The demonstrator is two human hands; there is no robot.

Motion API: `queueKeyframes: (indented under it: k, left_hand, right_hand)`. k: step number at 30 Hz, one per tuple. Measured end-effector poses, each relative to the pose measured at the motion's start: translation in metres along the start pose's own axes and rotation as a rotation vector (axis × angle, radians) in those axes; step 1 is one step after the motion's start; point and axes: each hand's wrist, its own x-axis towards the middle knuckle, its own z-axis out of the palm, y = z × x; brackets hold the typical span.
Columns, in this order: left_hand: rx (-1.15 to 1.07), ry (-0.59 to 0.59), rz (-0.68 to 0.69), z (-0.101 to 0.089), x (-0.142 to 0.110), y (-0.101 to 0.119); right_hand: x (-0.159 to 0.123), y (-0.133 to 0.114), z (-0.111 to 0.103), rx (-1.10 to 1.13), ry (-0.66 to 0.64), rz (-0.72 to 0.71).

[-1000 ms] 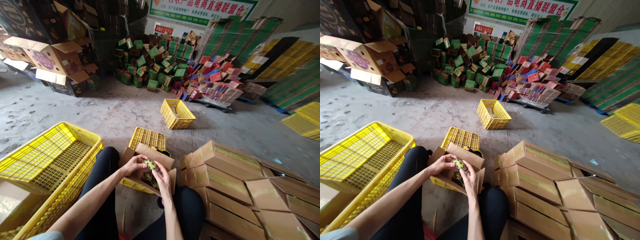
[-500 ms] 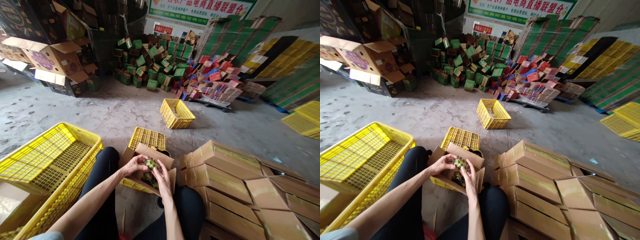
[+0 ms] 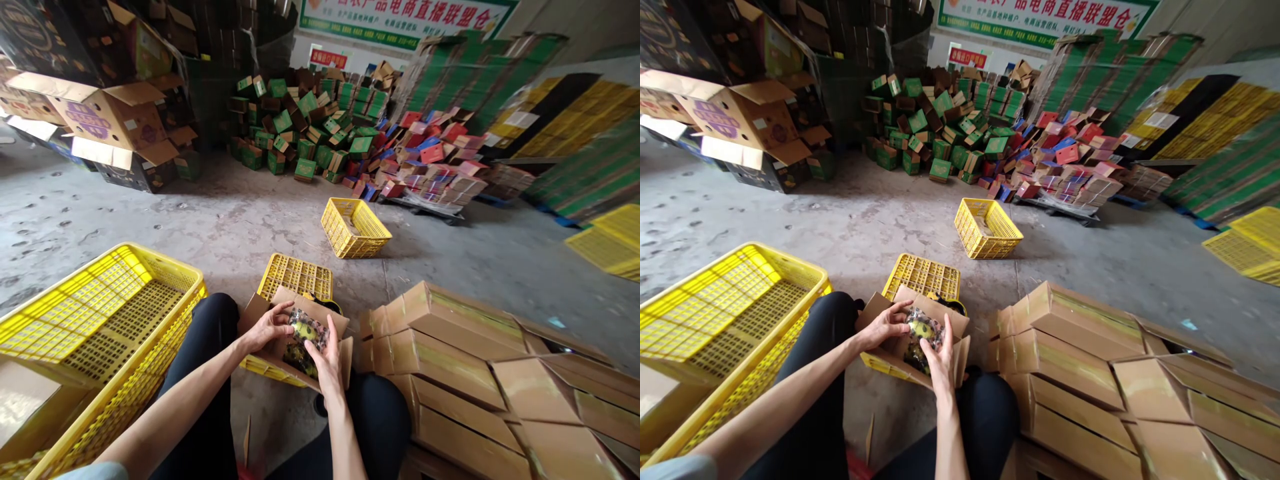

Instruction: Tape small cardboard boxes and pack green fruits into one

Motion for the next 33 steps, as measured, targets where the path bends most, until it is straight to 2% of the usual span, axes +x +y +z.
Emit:
queueKeyframes:
  k: [9, 15, 19, 21, 30, 33]
  left_hand:
    - [-0.048, -0.015, 0.026, -0.004, 0.002, -0.006]
    - [-0.058, -0.04, 0.009, -0.006, 0.003, -0.008]
    - [-0.068, -0.058, 0.001, -0.006, 0.004, -0.009]
    - [-0.06, -0.065, 0.008, -0.005, 0.004, -0.009]
    - [0.005, -0.195, -0.036, 0.008, -0.005, 0.007]
    - [0.005, -0.204, -0.042, 0.011, -0.006, 0.01]
  right_hand:
    - [0.003, 0.011, 0.002, -0.045, 0.048, 0.013]
    - [0.0, 0.005, 0.003, 0.009, 0.035, 0.021]
    - [0.003, 0.009, 0.002, 0.026, 0.081, -0.005]
    - [0.005, 0.012, 0.0, 0.033, 0.06, 0.002]
    - [0.0, 0.001, 0.004, 0.008, 0.037, 0.0]
    - [-0.001, 0.0, 0.005, -0.011, 0.017, -0.003]
